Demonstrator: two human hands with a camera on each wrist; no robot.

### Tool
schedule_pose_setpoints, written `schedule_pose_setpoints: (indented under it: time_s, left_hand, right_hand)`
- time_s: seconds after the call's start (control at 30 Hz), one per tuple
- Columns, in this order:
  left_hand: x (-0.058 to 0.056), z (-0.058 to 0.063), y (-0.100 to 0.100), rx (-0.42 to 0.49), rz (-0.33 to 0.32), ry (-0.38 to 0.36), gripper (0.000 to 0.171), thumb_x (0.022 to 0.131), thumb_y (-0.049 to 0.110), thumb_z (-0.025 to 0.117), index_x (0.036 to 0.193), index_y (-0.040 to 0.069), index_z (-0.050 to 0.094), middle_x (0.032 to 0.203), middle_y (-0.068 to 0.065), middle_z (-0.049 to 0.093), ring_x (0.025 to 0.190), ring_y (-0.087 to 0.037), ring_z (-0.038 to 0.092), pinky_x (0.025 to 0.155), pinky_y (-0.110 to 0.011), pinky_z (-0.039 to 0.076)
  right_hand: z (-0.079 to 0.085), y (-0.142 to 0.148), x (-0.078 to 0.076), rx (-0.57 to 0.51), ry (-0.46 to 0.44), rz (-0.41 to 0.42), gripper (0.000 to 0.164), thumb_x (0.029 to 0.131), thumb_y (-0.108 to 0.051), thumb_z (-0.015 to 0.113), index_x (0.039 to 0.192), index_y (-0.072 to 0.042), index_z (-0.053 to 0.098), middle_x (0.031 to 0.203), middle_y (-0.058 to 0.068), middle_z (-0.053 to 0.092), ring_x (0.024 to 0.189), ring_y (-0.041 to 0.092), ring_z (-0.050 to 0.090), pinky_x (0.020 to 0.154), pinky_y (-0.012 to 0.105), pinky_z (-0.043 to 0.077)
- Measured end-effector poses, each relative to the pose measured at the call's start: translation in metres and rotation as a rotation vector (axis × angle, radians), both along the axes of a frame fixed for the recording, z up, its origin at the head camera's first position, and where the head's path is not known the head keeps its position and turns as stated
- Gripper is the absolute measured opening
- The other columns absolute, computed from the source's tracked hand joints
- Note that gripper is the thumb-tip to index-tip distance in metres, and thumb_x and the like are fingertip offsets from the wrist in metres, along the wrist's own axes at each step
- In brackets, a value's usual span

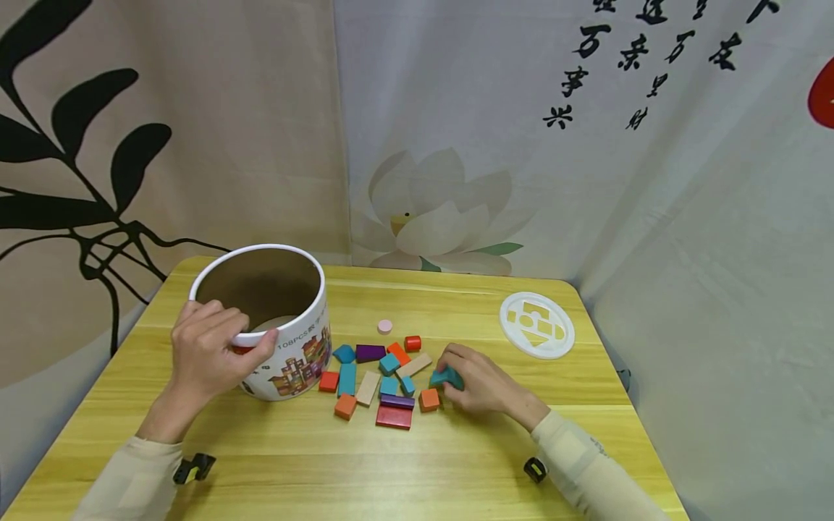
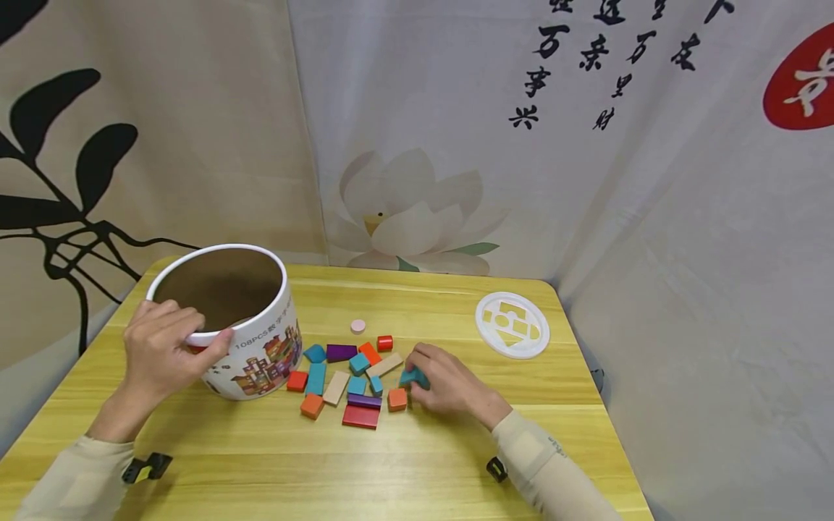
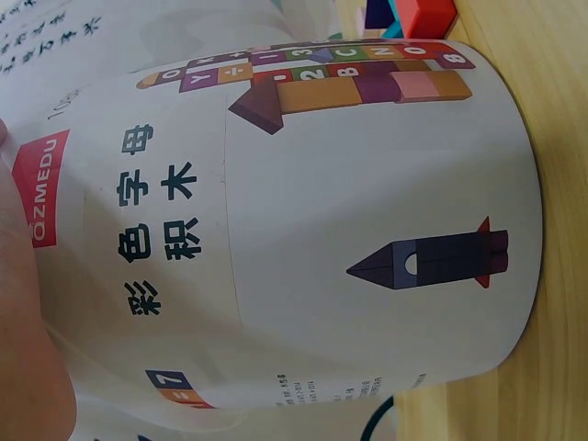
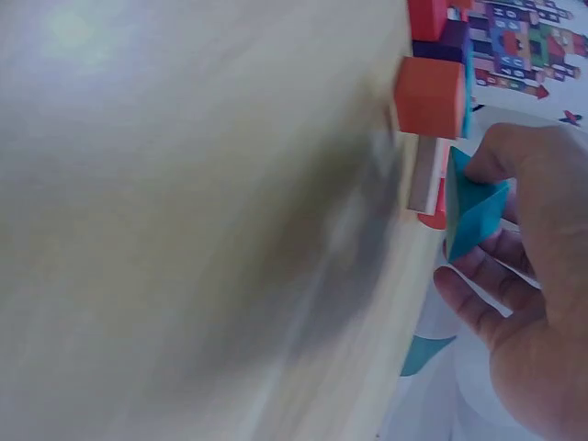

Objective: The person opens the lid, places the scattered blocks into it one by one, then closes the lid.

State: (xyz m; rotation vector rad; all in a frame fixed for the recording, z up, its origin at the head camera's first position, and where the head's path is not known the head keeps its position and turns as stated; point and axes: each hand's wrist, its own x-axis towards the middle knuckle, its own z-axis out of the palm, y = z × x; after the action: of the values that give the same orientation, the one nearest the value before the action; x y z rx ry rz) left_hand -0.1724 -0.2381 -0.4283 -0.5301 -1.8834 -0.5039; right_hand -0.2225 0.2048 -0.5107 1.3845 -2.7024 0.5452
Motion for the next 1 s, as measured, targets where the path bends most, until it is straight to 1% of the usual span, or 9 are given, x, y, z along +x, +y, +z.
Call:
schedule_pose_setpoints:
  time_s: [0.2, 0.37, 0.53, 0.73, 1.0]
  left_hand:
    - [0.000, -0.001, -0.001, 0.002, 0.002, 0.002, 0.053, 0.083, 0.050, 0.059, 0.049, 0.015, 0.037, 0.042, 0.000, 0.039, 0.046, -0.022, 0.034, 0.054, -0.047, 0.027]
    - [0.000, -0.001, -0.002, 0.002, 0.002, 0.005, 0.053, 0.083, 0.050, 0.059, 0.049, 0.016, 0.036, 0.042, 0.001, 0.037, 0.046, -0.022, 0.034, 0.054, -0.047, 0.027]
    - [0.001, -0.001, -0.002, 0.000, 0.004, 0.001, 0.054, 0.083, 0.050, 0.059, 0.049, 0.015, 0.037, 0.042, 0.001, 0.039, 0.046, -0.022, 0.034, 0.054, -0.047, 0.027]
    - [0.001, 0.000, -0.001, -0.001, 0.000, -0.009, 0.053, 0.083, 0.050, 0.059, 0.049, 0.015, 0.038, 0.043, 0.000, 0.039, 0.046, -0.023, 0.036, 0.054, -0.046, 0.028]
    - [0.001, 0.001, 0.000, -0.002, -0.004, -0.008, 0.053, 0.083, 0.050, 0.059, 0.049, 0.016, 0.036, 0.043, 0.001, 0.037, 0.045, -0.022, 0.034, 0.054, -0.046, 0.027]
  right_hand:
    - [0.020, -0.009, -0.007, -0.087, 0.059, 0.024, 0.020, 0.082, -0.018, 0.068, 0.100, -0.011, 0.065, 0.100, -0.003, 0.059, 0.082, 0.008, 0.051, 0.070, 0.024, 0.051]
    - [0.039, -0.023, -0.013, -0.154, 0.074, 0.041, 0.020, 0.080, -0.017, 0.067, 0.099, -0.011, 0.064, 0.097, -0.004, 0.058, 0.080, 0.008, 0.049, 0.066, 0.023, 0.048]
    - [0.060, -0.042, -0.018, -0.208, 0.094, 0.071, 0.020, 0.079, -0.017, 0.066, 0.098, -0.011, 0.063, 0.095, -0.004, 0.057, 0.078, 0.008, 0.049, 0.062, 0.022, 0.045]
    - [0.083, -0.066, -0.023, -0.248, 0.122, 0.120, 0.020, 0.081, -0.018, 0.066, 0.098, -0.009, 0.063, 0.094, -0.002, 0.057, 0.077, 0.008, 0.048, 0.063, 0.022, 0.044]
    - [0.107, -0.098, -0.030, -0.309, 0.167, 0.196, 0.019, 0.081, -0.015, 0.065, 0.097, -0.005, 0.062, 0.094, 0.000, 0.056, 0.077, 0.007, 0.046, 0.064, 0.021, 0.043]
